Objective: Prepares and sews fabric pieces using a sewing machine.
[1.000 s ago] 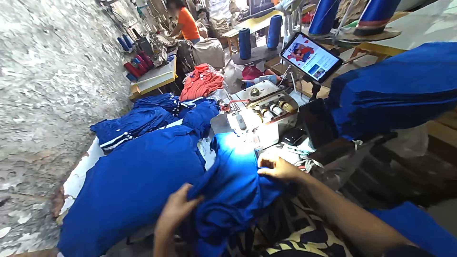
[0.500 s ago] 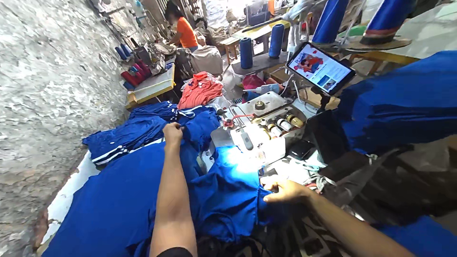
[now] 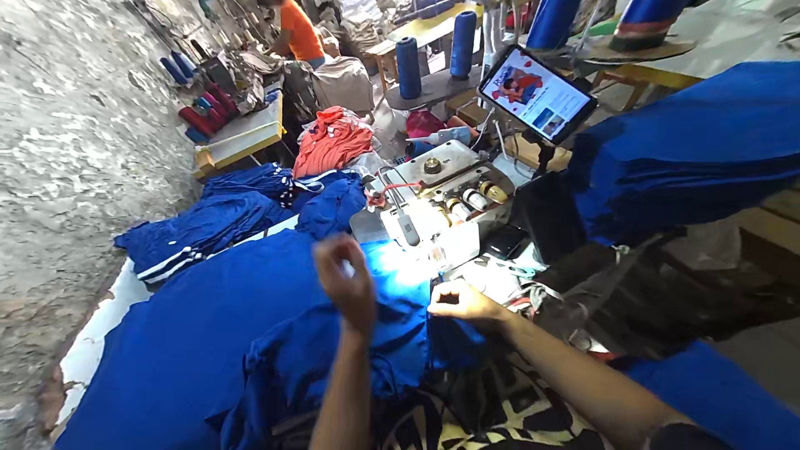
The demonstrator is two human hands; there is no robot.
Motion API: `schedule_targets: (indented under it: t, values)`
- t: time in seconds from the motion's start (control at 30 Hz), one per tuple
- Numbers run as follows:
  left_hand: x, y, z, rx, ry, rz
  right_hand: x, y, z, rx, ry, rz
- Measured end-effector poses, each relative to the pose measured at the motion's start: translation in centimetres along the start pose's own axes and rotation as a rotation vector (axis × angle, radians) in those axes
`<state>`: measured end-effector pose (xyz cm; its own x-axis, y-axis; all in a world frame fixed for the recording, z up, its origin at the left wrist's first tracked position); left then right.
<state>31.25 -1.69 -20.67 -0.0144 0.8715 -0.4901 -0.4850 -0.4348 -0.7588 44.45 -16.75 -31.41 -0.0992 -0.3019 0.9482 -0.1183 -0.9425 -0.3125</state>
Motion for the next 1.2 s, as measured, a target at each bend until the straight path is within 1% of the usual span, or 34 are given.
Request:
schedule_targets:
  t: [0.03, 0.07, 0.1, 0.13, 0.17, 0.2, 0.23, 0.27, 0.3, 0.33, 0.43, 0.5, 0.53, 0.6, 0.63, 0.7, 0.77, 0.87, 0.9, 0.97, 1.03, 1.13, 1.2]
  values:
    - [-2.4, 4.7, -0.8, -0.010, 0.079, -0.120, 0.1, -0.1, -0.1, 0.025, -0.021, -0.016]
    - [-4.3, 9.2, -1.9, 0.076, 0.195, -0.171, 0.1, 0.0, -0.2, 0.065, -0.031, -0.041]
    - [-5.5, 13.5, -2.9, 0.221, 0.324, -0.135, 0.2, 0.2, -0.1, 0.108, -0.029, -0.065]
    - [-6.1, 17.2, -3.8, 0.366, 0.446, 0.015, 0.5, 0.4, -0.1, 0.149, -0.028, -0.095]
    - [-6.1, 20.2, -4.5, 0.473, 0.544, 0.267, 1.0, 0.7, 0.1, 0.190, -0.027, -0.142]
    - [-5.8, 22.2, -4.7, 0.516, 0.627, 0.600, 1.5, 1.1, 0.3, 0.229, -0.020, -0.199]
    - [-5.4, 23.4, -4.8, 0.472, 0.698, 0.933, 2.1, 1.4, 0.5, 0.264, -0.007, -0.259]
    - [-5.0, 23.9, -4.6, 0.396, 0.763, 1.165, 2.6, 1.6, 0.6, 0.279, 0.003, -0.319]
    - [-4.6, 24.2, -4.3, 0.313, 0.816, 1.296, 2.9, 1.7, 0.6, 0.275, 0.017, -0.351]
    - [-4.4, 24.3, -4.1, 0.245, 0.858, 1.345, 2.7, 1.5, 0.5, 0.254, 0.030, -0.337]
    - [-4.3, 23.7, -3.9, 0.081, 0.917, 1.333, 1.4, 0.7, 0.4, 0.139, -0.033, -0.255]
    - [-4.9, 23.2, -4.0, 0.007, 0.896, 1.294, 1.0, 0.5, 0.4, 0.120, -0.077, -0.236]
    - [-5.0, 23.2, -4.0, -0.002, 0.875, 1.263, 1.0, 0.6, 0.5, 0.146, -0.084, -0.217]
    - [-4.4, 24.4, -3.8, 0.038, 0.834, 1.205, 1.2, 1.1, 0.7, 0.212, -0.087, -0.172]
    - [-3.8, 25.2, -3.7, 0.047, 0.819, 1.210, 1.2, 1.4, 0.9, 0.239, -0.066, -0.157]
    - [-3.0, 26.1, -3.4, 0.013, 0.787, 1.239, 1.1, 2.2, 1.1, 0.245, 0.027, -0.159]
    - [-2.7, 26.0, -3.2, -0.065, 0.818, 1.247, 1.4, 3.0, 1.2, 0.182, 0.182, -0.130]
    - [-3.3, 24.5, -3.3, -0.246, 1.102, 1.277, 2.8, 4.0, 0.5, 0.038, 0.374, 0.005]
    - [-3.9, 23.7, -3.4, -0.279, 1.173, 1.297, 3.0, 4.2, 0.2, -0.010, 0.414, 0.059]
    - [-5.0, 22.6, -3.7, -0.265, 1.222, 1.300, 2.6, 4.7, -0.3, -0.098, 0.477, 0.155]
    - [-5.3, 22.4, -3.9, -0.231, 1.104, 1.253, 2.2, 5.5, -0.5, -0.172, 0.511, 0.210]
    - [-5.5, 23.7, -4.0, -0.130, 0.815, 1.062, 2.9, 7.2, -0.1, -0.232, 0.515, 0.246]
    - [-5.6, 24.7, -4.2, -0.138, 0.745, 0.980, 2.7, 7.8, 0.2, -0.248, 0.500, 0.239]
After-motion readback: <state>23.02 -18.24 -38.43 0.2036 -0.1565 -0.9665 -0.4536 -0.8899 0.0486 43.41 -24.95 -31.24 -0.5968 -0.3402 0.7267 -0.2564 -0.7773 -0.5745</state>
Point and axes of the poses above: each hand's wrist, its own y-axis away from the middle knuckle, its own z-axis out of the back of the hand, x = y × z, the point moved 3 cm from there along -y, towards the middle knuckle, and after that the axes turned 6 degrees about x, right-handed, at the moved point
